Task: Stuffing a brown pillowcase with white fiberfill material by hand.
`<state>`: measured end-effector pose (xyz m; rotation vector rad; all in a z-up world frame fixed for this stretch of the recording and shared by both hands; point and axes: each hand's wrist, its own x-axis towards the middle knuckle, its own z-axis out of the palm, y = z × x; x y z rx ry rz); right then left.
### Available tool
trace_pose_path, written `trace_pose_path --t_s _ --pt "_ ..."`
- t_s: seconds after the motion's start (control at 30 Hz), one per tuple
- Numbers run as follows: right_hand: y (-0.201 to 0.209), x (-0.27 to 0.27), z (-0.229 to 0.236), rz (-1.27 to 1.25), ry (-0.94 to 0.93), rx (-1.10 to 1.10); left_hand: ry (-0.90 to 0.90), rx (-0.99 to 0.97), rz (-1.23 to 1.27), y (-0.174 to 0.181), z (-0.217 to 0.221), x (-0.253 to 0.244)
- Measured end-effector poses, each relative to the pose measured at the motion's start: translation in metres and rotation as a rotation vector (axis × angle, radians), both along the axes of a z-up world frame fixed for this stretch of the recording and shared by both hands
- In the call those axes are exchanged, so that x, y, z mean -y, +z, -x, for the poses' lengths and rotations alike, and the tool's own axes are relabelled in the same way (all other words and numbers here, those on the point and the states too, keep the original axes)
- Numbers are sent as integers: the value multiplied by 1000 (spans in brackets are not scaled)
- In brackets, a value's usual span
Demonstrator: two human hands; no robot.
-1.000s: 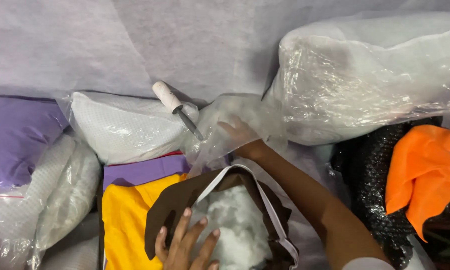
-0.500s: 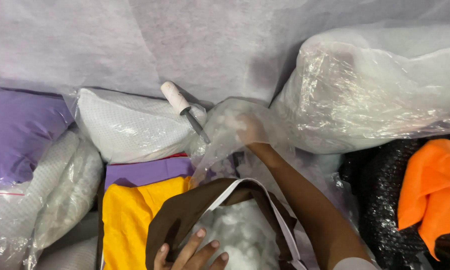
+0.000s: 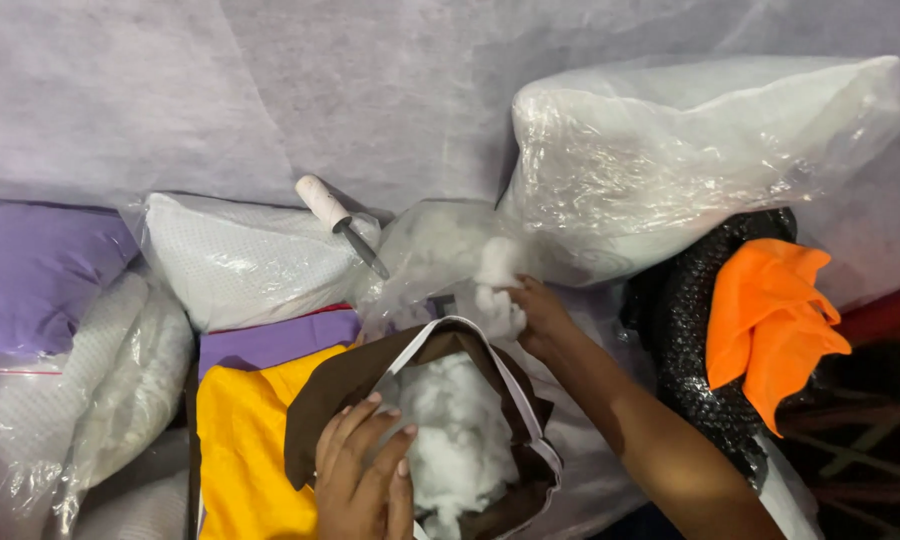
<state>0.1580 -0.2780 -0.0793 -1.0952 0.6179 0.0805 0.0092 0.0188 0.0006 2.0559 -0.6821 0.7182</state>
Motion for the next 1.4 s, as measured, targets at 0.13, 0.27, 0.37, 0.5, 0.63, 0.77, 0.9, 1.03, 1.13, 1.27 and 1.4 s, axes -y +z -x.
trace_pose_path --t_s 0.13,0.27,0.37,0.5,0.63,0.77,0.9,1.03,1.13,1.27,1.4 --pt "16 7 39 -96 -51 94 -40 4 92 20 5 5" --pt "75 0 81 -33 -88 86 -84 -81 144 50 12 10" --pt "112 -13 107 -34 -168 159 -134 -201 174 75 14 22" --pt "146 -35 122 0 -259 256 -277 -565 250 88 12 43" --pt "163 -86 146 290 -244 255 -441 -871 452 71 9 54" --pt "154 -100 159 525 283 519 -517 -745 618 54 7 43" --pt "128 -94 155 772 323 592 -348 -770 572 51 3 25" --pt "134 -88 155 1172 533 770 -407 -817 646 50 3 8" --pt "148 -91 159 1194 800 796 -462 -735 514 34 4 2" --pt "163 -80 160 1062 780 482 -192 -704 561 2 0 -4" --pt "160 -68 153 1126 567 647 -194 -653 646 22 -1 -7"
